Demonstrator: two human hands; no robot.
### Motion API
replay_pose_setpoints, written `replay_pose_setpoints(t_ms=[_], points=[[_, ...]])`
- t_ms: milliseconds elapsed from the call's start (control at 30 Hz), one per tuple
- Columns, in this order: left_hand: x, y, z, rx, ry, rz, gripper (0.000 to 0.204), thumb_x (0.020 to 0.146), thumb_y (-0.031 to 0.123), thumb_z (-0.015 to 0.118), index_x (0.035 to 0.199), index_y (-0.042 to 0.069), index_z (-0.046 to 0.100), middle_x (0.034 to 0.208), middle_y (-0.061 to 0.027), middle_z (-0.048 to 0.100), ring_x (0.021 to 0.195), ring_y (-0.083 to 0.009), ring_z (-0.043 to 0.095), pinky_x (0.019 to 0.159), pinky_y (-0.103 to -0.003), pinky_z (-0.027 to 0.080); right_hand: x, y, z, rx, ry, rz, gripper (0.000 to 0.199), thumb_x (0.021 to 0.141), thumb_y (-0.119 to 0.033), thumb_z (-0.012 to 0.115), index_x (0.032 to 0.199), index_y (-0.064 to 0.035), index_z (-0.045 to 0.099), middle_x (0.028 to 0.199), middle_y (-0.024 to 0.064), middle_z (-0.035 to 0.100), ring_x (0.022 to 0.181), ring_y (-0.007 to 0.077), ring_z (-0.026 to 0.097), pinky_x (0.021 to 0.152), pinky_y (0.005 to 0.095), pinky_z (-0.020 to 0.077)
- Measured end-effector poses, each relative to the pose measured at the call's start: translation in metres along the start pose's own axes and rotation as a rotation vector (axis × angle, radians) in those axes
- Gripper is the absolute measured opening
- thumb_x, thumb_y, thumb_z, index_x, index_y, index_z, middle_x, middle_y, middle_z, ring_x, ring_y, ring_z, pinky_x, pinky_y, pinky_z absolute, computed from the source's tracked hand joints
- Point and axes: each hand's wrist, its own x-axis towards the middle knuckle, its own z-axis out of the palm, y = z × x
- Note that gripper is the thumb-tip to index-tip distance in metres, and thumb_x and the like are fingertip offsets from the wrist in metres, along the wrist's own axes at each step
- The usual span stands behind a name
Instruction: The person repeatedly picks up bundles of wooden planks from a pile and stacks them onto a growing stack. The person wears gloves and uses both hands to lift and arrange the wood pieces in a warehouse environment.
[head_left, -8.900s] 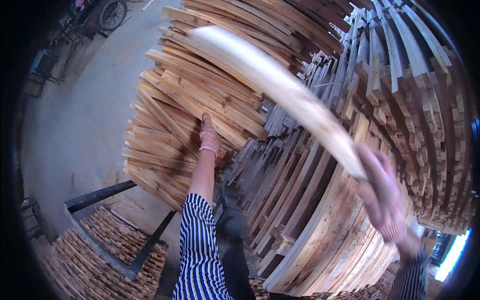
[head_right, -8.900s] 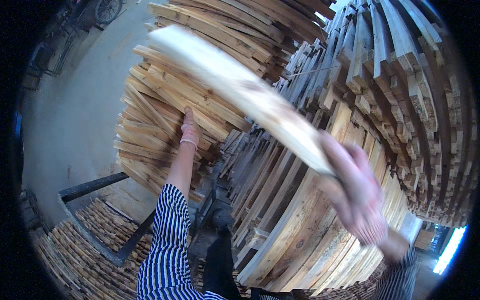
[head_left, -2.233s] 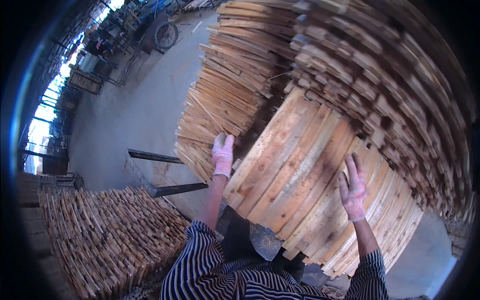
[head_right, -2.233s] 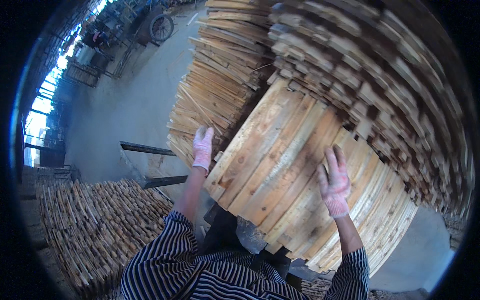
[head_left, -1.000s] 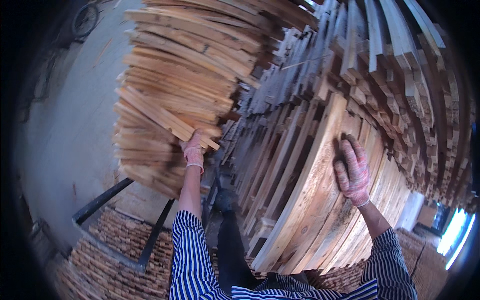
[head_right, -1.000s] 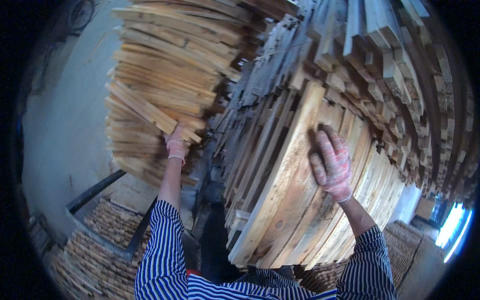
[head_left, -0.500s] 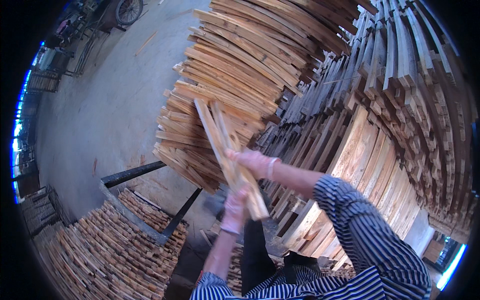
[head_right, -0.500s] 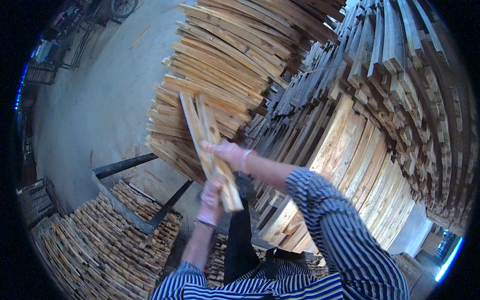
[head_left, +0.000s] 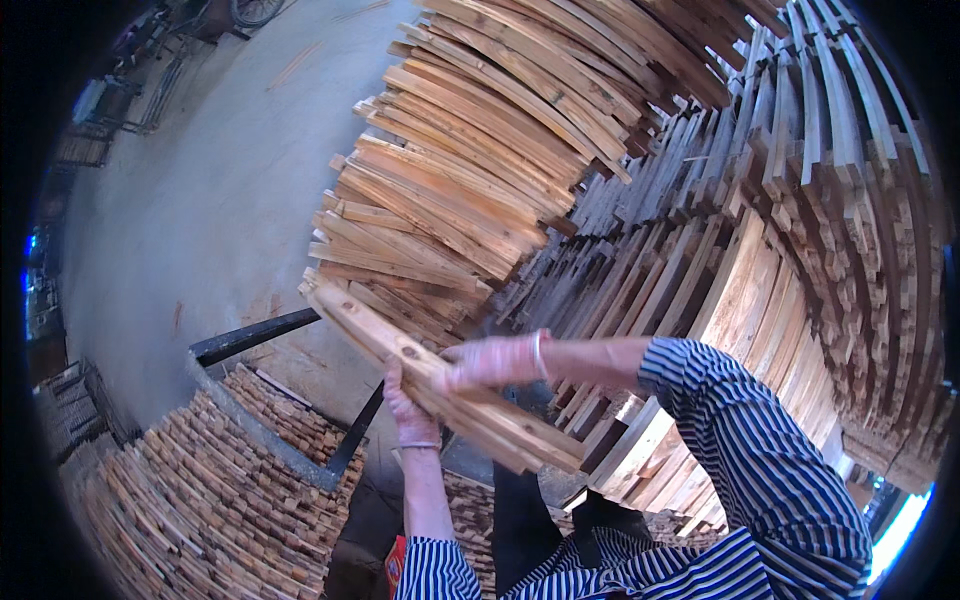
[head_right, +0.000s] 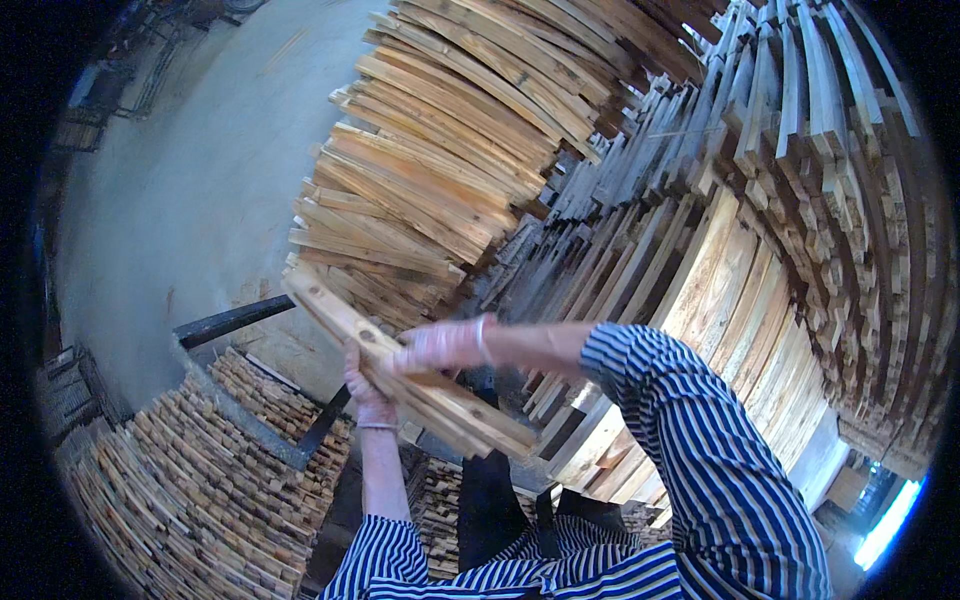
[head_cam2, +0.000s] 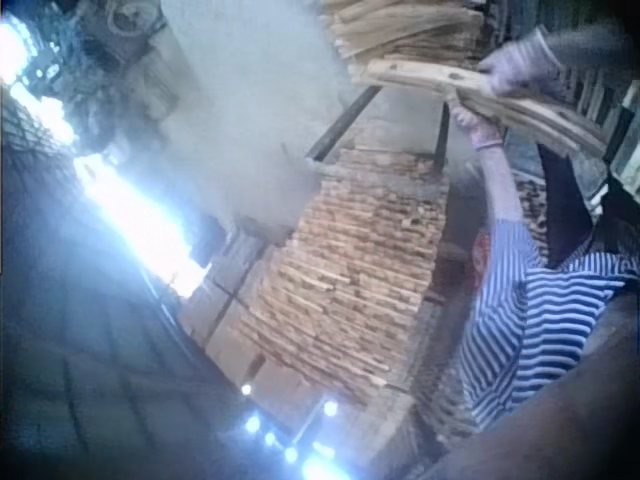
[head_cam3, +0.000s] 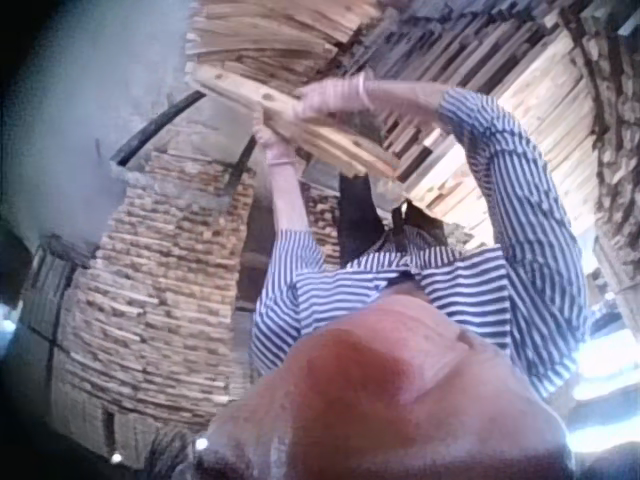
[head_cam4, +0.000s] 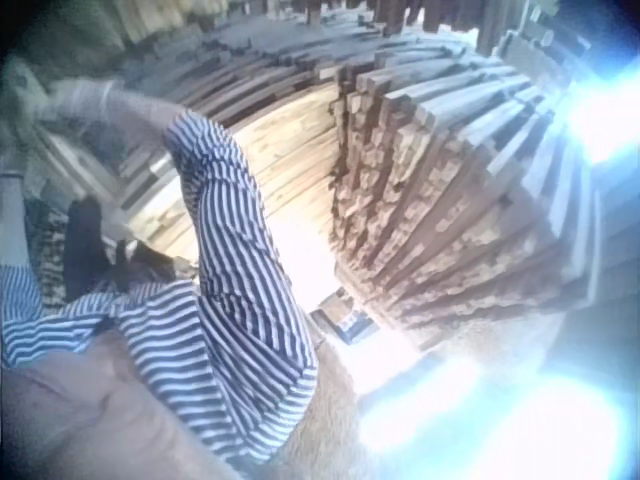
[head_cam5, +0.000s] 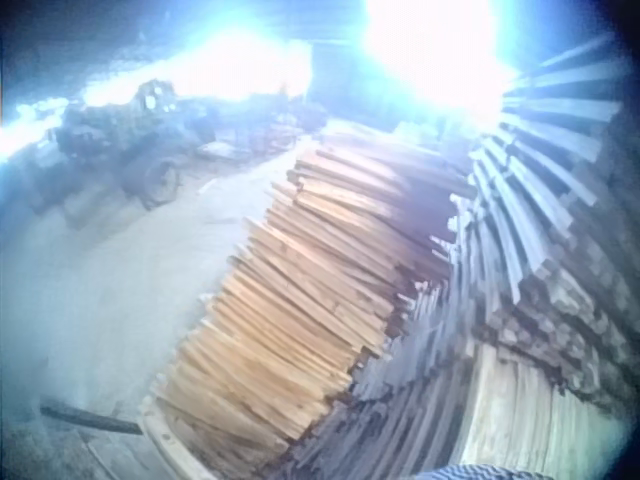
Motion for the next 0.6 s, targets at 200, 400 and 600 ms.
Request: replay_pose_setpoints(t_ms=[200, 400, 600], points=[[0.025, -0.008, -0.081, -0.075, -0.281, -0.608, 0.089, 0.092, 0.061, 0.061, 0.157, 0.008, 0.031, 0.146, -0.0188, 0.051, 0.127, -0.0312, 0.057, 0.105, -0.043, 0.053, 0.135, 0.178, -0.124, -0.21, 0.594, 0.377, 0.11, 0.082, -0.078, 0.061, 0.155, 0.0001, 0.037, 0.156, 0.0261, 0.042, 0.139, 0.0374, 0.048, 0.114, 0.041, 0.0407], [0.067, -0.027, -0.117, 0.146, -0.143, -0.595, 0.079, 0.097, 0.054, 0.055, 0.157, 0.008, 0.032, 0.151, -0.018, 0.047, 0.132, -0.0307, 0.053, 0.11, -0.044, 0.048, 0.164, 0.229, -0.148, -0.157, 0.752, 0.565, 0.12, 0.078, -0.059, 0.078, 0.16, -0.0002, 0.015, 0.153, 0.026, 0.046, 0.137, 0.0361, 0.053, 0.108, 0.0424, 0.0486], [0.061, -0.015, -0.099, 0.17, -0.116, -0.413, 0.072, 0.101, 0.049, 0.05, 0.157, 0.008, 0.032, 0.154, -0.0179, 0.045, 0.135, -0.0303, 0.052, 0.113, -0.045, 0.044, 0.126, 0.186, -0.142, -0.508, 0.434, 0.522, 0.106, 0.082, -0.066, 0.068, 0.156, -0.0008, 0.028, 0.137, 0.0168, 0.061, 0.123, 0.0327, 0.063, 0.101, 0.0457, 0.052]])
